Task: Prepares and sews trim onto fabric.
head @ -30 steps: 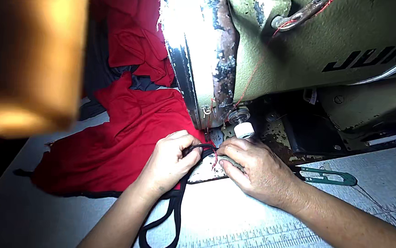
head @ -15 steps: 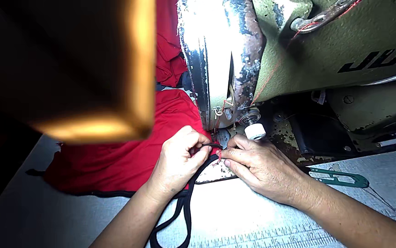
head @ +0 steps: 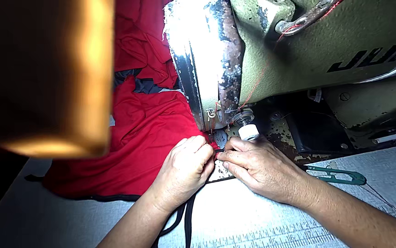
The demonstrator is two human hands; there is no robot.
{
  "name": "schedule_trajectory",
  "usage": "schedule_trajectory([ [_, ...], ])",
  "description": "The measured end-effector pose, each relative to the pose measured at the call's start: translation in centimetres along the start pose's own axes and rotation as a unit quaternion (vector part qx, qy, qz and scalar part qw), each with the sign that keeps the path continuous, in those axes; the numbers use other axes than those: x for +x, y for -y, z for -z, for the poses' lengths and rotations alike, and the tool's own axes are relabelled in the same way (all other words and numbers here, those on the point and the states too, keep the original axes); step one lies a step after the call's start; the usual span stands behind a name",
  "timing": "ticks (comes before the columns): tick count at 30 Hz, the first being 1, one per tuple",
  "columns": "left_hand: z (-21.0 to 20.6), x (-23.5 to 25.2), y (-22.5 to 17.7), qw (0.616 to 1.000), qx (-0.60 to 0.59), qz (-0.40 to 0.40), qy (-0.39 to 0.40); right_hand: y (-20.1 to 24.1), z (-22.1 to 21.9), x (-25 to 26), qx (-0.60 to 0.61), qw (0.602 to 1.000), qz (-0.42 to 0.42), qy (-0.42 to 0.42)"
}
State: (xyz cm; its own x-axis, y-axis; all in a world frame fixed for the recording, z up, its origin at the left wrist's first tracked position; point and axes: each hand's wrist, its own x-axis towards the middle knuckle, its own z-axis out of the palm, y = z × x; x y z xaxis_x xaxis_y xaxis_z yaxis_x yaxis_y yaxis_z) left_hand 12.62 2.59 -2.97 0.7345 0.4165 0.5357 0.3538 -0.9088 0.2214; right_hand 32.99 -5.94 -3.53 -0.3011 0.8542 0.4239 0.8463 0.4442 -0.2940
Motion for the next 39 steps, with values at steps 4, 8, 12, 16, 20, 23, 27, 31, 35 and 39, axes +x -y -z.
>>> schedule_trajectory([
  [4,0.2,-0.2,0.6,0.985,-0.132,0.103,0.03,-0.1,0.0,-0.1,0.005,1.0,0.008,-0.004],
  [8,0.2,-0.3,0.5,0.989,-0.12,0.084,0.017,-0.2,0.0,-0.1,0.013,1.0,0.017,-0.019],
  [12,0.4,-0.5,0.6,0.994,-0.089,0.045,0.041,-0.3,-0.2,-0.3,0.069,0.996,-0.007,-0.055],
  [16,0.4,-0.4,0.5,0.997,-0.061,0.027,0.048,-0.1,-0.6,0.2,0.07,0.991,-0.038,-0.106],
  [20,0.4,-0.5,0.6,0.997,-0.052,0.023,0.052,0.0,-0.8,0.5,0.026,0.998,0.0,-0.056],
  [23,0.8,-0.7,0.9,0.996,-0.063,0.028,0.062,-0.3,-0.9,0.3,-0.006,0.997,0.035,-0.065],
  [27,1.0,-0.9,1.5,0.994,-0.079,0.029,0.073,-0.3,-0.9,0.0,-0.035,0.995,0.056,-0.074],
  [31,1.0,-1.0,1.7,0.993,-0.079,0.027,0.081,-0.2,-1.0,-0.1,-0.045,0.994,0.06,-0.079],
  [35,1.0,-1.0,1.8,0.993,-0.081,0.032,0.081,-0.2,-0.9,0.0,-0.055,0.994,0.055,-0.073],
  [39,1.1,-0.8,2.3,0.992,-0.092,0.037,0.074,-0.1,-0.9,0.1,-0.069,0.994,0.044,-0.068],
])
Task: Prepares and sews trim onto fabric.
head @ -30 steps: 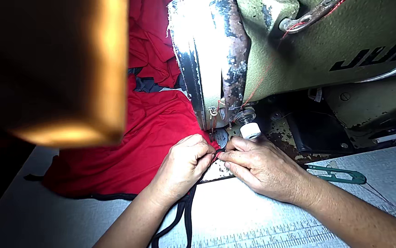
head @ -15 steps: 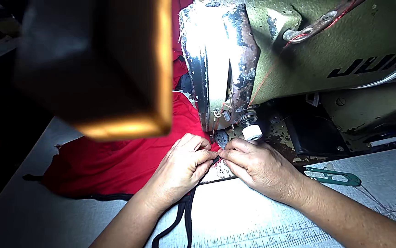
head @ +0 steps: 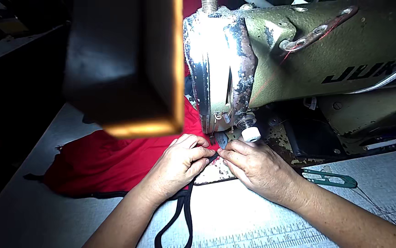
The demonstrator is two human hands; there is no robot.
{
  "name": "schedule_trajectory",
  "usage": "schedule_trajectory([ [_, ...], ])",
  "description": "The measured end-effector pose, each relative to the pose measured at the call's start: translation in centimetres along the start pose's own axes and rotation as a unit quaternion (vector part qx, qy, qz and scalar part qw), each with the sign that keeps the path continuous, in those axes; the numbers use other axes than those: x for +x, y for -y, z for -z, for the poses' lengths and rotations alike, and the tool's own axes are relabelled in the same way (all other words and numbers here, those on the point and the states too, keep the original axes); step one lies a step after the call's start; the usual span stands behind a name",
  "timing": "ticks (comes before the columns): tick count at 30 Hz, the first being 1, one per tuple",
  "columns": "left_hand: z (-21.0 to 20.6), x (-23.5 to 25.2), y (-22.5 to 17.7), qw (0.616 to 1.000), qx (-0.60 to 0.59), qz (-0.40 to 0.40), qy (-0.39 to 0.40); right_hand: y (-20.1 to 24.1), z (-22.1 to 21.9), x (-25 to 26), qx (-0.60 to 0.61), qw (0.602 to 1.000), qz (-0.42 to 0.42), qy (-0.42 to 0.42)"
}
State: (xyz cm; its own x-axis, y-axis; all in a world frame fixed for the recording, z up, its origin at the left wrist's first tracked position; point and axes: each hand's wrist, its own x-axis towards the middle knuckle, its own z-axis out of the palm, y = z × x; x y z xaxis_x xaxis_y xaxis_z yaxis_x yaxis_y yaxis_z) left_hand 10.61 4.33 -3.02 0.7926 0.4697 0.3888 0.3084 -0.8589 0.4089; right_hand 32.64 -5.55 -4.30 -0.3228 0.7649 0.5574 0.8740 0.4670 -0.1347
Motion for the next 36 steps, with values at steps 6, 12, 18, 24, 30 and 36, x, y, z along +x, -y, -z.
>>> schedule_trajectory([
  [6,0.4,0.1,0.8,1.0,-0.017,0.004,0.002,-0.1,0.5,0.8,-0.011,0.999,-0.003,0.051],
  [12,0.6,0.3,1.2,1.0,-0.026,0.003,0.007,-0.3,0.0,1.0,0.008,1.0,0.002,0.025],
  [18,0.7,0.5,1.6,0.999,-0.031,0.007,0.003,-0.1,-0.3,1.1,-0.001,1.0,-0.018,0.014],
  [24,0.6,0.5,1.5,1.0,-0.026,0.009,-0.001,-0.2,-0.4,1.2,-0.002,1.0,-0.021,0.009],
  [30,0.6,0.7,1.5,1.0,-0.025,0.012,0.0,-0.2,-0.6,1.4,0.001,1.0,-0.025,-0.01],
  [36,0.8,1.1,1.7,0.999,-0.035,0.018,-0.006,-0.5,-0.7,1.7,0.021,0.999,-0.042,-0.013],
])
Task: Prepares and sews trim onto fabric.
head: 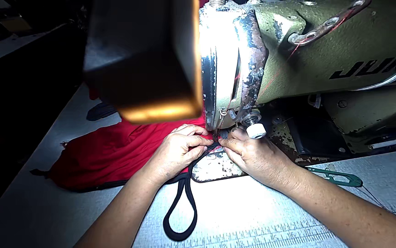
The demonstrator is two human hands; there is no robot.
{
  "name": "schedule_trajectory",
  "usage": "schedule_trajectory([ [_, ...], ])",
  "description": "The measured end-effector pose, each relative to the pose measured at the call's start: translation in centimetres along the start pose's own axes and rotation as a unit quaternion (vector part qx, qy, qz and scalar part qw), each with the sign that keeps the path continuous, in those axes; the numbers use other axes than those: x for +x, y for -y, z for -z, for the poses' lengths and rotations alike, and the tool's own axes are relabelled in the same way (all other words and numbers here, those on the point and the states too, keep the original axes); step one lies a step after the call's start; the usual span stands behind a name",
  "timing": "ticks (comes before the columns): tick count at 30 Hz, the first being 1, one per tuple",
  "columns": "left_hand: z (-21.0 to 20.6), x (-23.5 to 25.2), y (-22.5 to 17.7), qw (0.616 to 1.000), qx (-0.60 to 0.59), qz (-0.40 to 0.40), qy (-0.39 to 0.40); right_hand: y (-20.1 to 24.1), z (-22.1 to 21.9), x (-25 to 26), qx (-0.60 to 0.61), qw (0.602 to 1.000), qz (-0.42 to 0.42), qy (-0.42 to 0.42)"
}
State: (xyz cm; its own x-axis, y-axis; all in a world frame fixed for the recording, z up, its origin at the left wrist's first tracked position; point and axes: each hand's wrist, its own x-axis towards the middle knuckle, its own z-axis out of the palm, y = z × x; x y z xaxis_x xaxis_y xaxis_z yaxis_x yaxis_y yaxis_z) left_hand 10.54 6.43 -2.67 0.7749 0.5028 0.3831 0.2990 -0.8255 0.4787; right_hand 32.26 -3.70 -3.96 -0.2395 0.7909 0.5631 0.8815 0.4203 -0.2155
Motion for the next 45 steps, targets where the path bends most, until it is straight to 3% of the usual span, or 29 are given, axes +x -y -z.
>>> schedule_trajectory([
  [3,0.0,0.0,0.1,1.0,-0.004,0.004,0.004,0.0,0.3,0.5,0.064,0.995,-0.07,0.038],
  [6,0.0,0.1,-0.1,1.0,-0.005,0.004,0.0,-0.4,-0.5,0.6,0.099,0.989,-0.107,0.021],
  [21,-0.1,0.1,0.1,1.0,-0.001,-0.012,-0.005,0.9,-0.9,1.2,-0.023,0.992,-0.124,0.001],
  [28,-0.1,0.1,0.1,1.0,-0.006,-0.007,-0.007,1.0,-0.3,1.5,0.029,0.977,-0.203,0.055],
  [45,0.0,0.5,0.1,1.0,0.007,-0.002,-0.018,0.8,-0.6,1.6,0.009,0.975,-0.213,0.066],
])
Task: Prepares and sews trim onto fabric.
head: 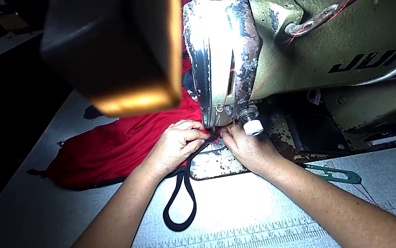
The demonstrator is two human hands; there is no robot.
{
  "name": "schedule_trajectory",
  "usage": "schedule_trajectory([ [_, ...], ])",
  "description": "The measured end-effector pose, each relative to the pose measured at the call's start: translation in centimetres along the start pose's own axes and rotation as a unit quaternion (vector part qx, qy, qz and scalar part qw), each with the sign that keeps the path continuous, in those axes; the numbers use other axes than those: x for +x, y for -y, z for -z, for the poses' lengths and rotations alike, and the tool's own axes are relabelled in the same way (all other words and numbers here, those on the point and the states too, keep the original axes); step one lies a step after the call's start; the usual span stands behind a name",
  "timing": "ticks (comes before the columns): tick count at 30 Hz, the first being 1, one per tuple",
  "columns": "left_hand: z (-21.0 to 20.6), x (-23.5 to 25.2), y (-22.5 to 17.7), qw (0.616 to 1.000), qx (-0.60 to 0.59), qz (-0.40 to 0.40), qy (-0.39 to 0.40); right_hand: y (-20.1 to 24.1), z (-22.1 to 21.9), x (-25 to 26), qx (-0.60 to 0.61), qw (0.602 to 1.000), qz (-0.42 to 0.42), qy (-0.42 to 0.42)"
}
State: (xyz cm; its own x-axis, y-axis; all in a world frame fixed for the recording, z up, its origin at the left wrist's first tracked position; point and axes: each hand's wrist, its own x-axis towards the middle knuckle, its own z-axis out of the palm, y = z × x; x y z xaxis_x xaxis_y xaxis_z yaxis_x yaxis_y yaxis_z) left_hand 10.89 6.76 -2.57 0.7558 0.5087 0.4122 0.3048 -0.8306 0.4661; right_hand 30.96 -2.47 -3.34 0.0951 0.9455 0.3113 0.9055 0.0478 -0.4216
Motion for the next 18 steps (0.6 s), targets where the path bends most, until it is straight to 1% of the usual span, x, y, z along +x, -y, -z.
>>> schedule_trajectory([
  [2,-0.09,-0.05,-0.01,1.0,0.003,0.0,-0.009,-0.01,0.09,0.14,0.006,1.0,-0.008,0.014],
  [8,-0.01,-0.05,0.08,1.0,0.009,-0.013,-0.003,-0.29,0.39,0.52,0.044,0.998,-0.027,0.032],
  [10,-0.01,-0.06,0.03,1.0,0.014,-0.011,0.0,0.05,0.75,0.48,0.031,0.999,-0.029,0.029],
  [15,-0.1,-0.09,0.1,1.0,0.021,-0.016,-0.008,0.26,0.14,0.82,-0.023,1.0,-0.003,-0.013],
  [18,-0.17,-0.08,0.11,1.0,0.016,-0.015,-0.007,0.48,-0.09,0.92,-0.05,0.998,-0.012,-0.02],
])
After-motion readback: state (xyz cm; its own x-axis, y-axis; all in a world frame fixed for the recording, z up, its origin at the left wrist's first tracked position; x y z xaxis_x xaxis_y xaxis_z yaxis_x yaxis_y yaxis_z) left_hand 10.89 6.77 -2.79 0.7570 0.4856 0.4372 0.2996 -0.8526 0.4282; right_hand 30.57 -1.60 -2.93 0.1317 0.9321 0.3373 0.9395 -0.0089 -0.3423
